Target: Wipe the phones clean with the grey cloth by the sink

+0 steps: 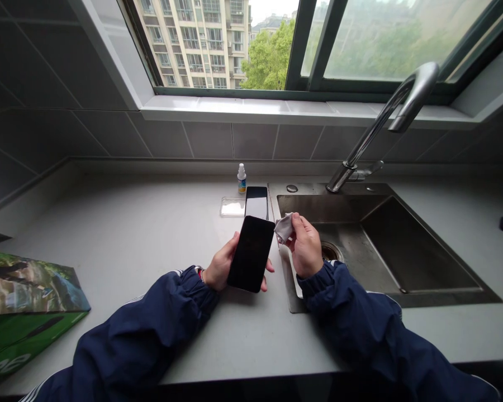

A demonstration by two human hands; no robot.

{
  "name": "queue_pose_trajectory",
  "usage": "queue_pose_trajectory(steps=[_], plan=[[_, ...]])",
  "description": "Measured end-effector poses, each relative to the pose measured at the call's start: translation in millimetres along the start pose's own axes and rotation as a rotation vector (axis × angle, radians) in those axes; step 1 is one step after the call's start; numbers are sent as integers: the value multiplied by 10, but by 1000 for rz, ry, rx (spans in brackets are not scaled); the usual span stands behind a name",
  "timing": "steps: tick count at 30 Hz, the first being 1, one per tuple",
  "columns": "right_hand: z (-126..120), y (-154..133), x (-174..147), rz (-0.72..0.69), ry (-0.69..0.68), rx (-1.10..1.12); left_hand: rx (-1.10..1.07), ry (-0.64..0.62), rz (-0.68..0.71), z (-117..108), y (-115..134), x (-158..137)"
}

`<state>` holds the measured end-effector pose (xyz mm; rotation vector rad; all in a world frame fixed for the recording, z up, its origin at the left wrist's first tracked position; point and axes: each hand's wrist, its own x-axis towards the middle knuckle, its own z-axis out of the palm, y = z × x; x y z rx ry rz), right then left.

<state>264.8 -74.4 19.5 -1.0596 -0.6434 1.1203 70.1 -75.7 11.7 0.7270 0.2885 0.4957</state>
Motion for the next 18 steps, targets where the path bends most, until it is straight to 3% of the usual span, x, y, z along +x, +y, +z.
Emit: queue_pose_trajectory(steps=[6,11,15,18], plan=[[-43,-82,71,-31,37,-1,-25,21,-4,-5,15,4],[-77,-56,101,-226,73,-151,-7,53,-37,-20,-2,16],[-44,-34,-26,-334,-109,-293,6,101,-58,-23,-2,18],[-39,-35,-105,-615,-304,-614,-6,123,-17,-20,16,22]])
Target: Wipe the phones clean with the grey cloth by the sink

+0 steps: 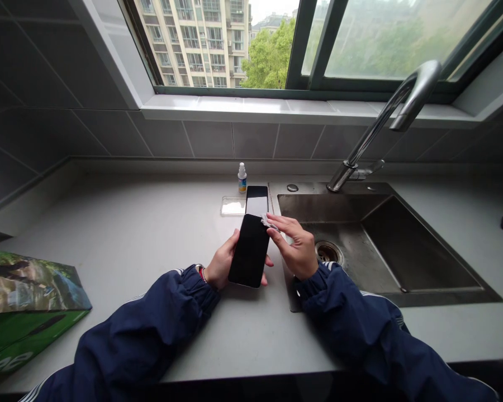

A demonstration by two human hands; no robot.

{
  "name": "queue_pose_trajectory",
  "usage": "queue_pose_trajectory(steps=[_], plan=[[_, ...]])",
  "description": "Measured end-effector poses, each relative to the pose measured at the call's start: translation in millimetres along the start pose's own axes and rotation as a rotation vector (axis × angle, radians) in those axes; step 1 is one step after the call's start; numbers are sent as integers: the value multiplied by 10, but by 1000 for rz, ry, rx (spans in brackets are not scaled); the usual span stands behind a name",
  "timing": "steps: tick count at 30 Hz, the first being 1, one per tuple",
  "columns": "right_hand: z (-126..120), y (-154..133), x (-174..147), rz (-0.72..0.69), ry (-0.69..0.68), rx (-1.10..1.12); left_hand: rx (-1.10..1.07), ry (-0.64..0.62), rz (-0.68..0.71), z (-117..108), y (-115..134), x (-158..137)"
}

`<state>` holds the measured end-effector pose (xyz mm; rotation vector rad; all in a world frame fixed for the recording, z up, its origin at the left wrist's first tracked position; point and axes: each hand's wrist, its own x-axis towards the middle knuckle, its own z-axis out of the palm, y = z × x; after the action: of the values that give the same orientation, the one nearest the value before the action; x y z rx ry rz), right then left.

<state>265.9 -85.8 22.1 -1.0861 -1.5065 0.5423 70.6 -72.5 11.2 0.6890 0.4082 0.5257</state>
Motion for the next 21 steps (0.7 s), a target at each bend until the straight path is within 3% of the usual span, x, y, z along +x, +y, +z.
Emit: queue_pose_trajectory(steps=[3,6,14,18,21], plan=[[-9,23,-23,-181,-87,-210,-29,-3,19,-3,12,5],[-12,70,-28,-258,-151,-302,-42,2,23,-7,12,7],[15,-7,-71,-306,-372,-557,-98,82,0,-1,-9,18],[35,-46,-99,-337,-458,-640,-97,201,110,23,-50,48],[42,-82,-108,-364,-478,-669,-69,223,161,54,-89,64]])
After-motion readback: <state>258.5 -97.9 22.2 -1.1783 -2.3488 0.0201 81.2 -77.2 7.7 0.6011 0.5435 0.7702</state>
